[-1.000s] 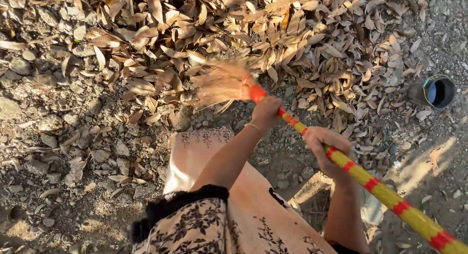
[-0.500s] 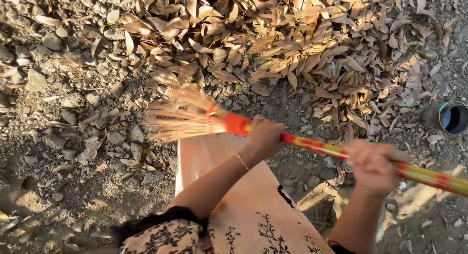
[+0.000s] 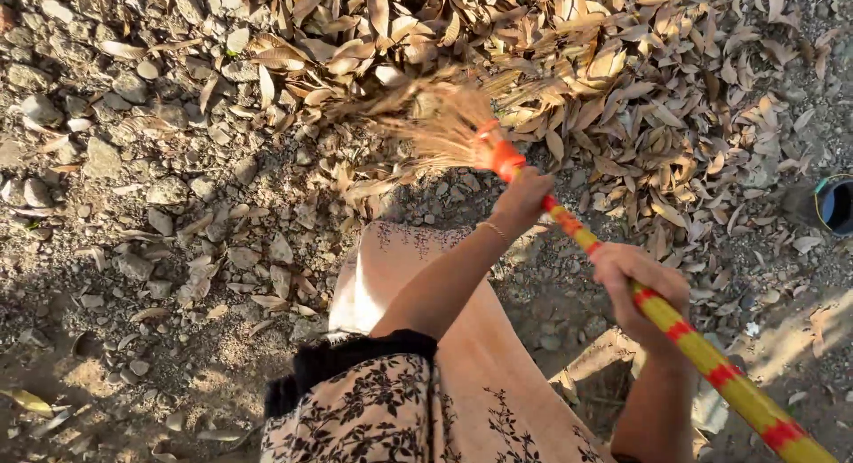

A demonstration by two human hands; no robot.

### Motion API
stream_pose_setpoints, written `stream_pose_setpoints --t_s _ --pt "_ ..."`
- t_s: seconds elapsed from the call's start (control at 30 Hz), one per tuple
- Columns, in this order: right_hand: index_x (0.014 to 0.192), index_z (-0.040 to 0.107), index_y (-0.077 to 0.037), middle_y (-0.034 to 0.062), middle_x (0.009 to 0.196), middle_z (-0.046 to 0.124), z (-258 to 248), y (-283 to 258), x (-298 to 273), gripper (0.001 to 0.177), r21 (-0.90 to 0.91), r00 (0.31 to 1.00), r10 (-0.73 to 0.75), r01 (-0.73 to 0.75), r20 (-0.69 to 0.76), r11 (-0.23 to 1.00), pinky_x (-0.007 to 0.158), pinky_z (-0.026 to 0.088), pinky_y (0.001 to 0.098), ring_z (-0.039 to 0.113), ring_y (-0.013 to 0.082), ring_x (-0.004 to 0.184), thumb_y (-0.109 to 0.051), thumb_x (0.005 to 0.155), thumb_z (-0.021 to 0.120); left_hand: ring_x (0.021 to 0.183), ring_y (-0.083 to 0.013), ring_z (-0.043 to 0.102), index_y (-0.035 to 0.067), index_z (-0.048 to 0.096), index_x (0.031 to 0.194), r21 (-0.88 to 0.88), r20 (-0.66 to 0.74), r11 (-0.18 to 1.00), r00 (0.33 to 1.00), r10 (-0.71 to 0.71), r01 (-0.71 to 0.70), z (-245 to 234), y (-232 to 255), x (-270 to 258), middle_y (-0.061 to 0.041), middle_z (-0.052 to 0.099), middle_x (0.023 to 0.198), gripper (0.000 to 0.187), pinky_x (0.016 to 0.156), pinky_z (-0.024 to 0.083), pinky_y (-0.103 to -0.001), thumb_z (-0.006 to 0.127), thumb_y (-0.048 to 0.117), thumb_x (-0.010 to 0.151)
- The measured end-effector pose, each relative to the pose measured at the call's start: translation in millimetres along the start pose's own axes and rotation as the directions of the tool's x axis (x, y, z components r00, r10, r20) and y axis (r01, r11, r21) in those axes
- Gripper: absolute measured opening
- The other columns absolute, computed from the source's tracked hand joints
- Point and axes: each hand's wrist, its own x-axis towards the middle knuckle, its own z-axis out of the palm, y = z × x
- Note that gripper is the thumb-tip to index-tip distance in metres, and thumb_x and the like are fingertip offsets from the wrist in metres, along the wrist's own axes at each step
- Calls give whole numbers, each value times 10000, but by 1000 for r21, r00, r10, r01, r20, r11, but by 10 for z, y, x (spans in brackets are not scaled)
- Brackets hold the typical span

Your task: The person sweeps dry leaves on the ground using a broom.

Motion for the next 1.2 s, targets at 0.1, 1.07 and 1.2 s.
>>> stream_pose_setpoints --t_s 0.1,1.07,1.2 --pt "860 646 -55 104 851 725 -375 -200 -128 179 -181 986 -167 168 21 969 706 654 287 748 182 803 72 971 586 992 -364 668 70 592 988 -127 -51 986 993 104 -110 -132 556 122 -121 651 978 309 837 547 -442 757 9 734" --pt "708 506 -119 59 573 476 -455 220 -594 268 652 998 -3 40 -57 757 583 472 292 452 165 578 -53 964 457 808 -298 721 170 654 869 99 246 995 968 -37 13 -887 607 -922 -58 692 750 165 942 471 -477 754 190 739" --pt "796 626 -15 62 746 610 381 85 -282 250 522 993 120 -114 23 845 732 540 368 562 152 694 37 990 478 849 -289 722 169 707 785 254 371 956 898 -237 147 -558 -205 -1094 -62 709 811 72 900 468 -517 758 218 775"
